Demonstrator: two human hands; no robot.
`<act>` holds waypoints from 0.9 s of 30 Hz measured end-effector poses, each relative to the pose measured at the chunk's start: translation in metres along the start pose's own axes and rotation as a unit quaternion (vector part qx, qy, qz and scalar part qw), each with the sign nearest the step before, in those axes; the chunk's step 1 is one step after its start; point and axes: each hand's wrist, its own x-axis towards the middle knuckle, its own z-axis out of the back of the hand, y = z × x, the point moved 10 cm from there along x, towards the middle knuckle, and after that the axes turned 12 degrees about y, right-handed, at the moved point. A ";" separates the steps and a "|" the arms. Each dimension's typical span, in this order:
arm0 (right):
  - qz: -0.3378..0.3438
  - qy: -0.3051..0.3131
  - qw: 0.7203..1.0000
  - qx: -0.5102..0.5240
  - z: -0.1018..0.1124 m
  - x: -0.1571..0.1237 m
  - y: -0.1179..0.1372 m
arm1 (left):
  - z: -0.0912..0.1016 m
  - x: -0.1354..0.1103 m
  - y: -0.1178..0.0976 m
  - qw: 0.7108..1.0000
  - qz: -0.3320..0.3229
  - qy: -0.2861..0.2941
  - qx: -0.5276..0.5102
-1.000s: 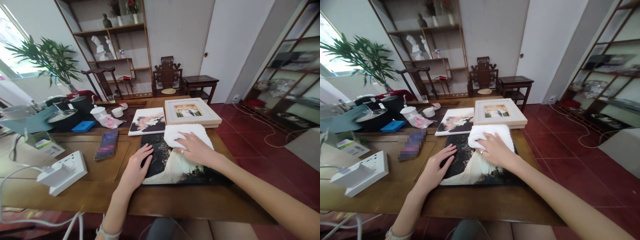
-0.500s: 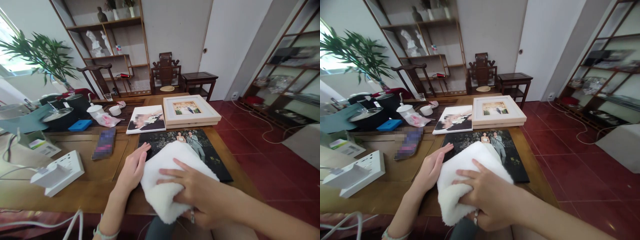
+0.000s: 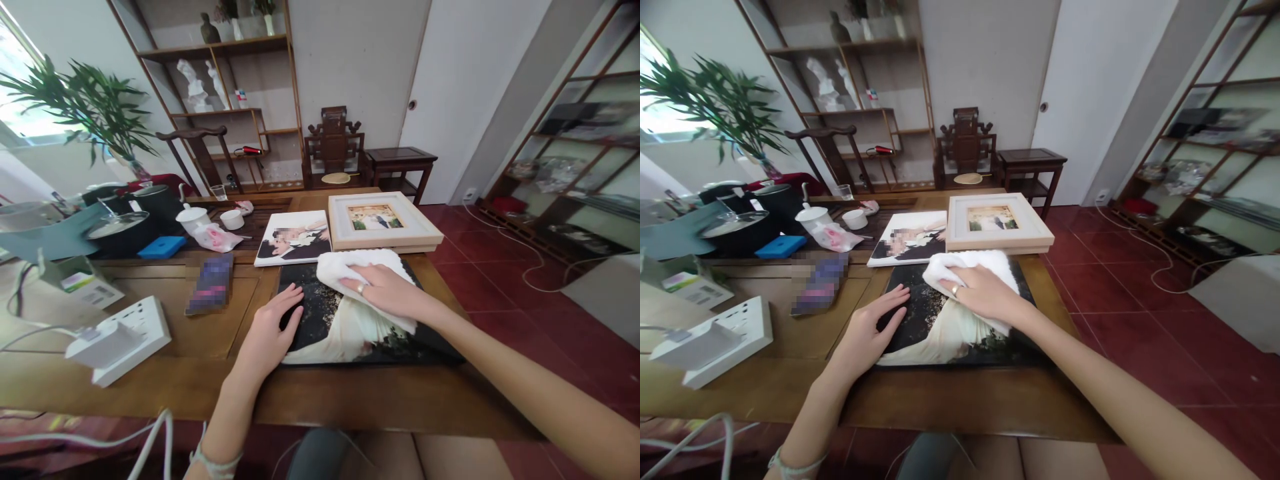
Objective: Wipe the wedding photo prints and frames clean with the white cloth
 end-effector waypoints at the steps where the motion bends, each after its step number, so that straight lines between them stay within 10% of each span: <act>1: 0.018 0.004 1.000 0.011 0.000 0.010 0.008 | 0.000 0.000 0.000 1.000 0.000 0.000 0.001; 10: 0.067 0.028 0.997 0.034 -0.016 0.043 0.037 | 0.002 -0.001 0.001 1.000 0.002 -0.014 0.016; 22: -0.078 -0.067 0.995 -0.001 0.023 -0.053 -0.080 | 0.000 -0.001 0.001 1.000 -0.008 -0.009 -0.005; 27: -0.029 -0.068 0.990 -0.120 0.003 -0.086 -0.054 | 0.000 0.000 0.001 1.000 -0.007 -0.012 -0.001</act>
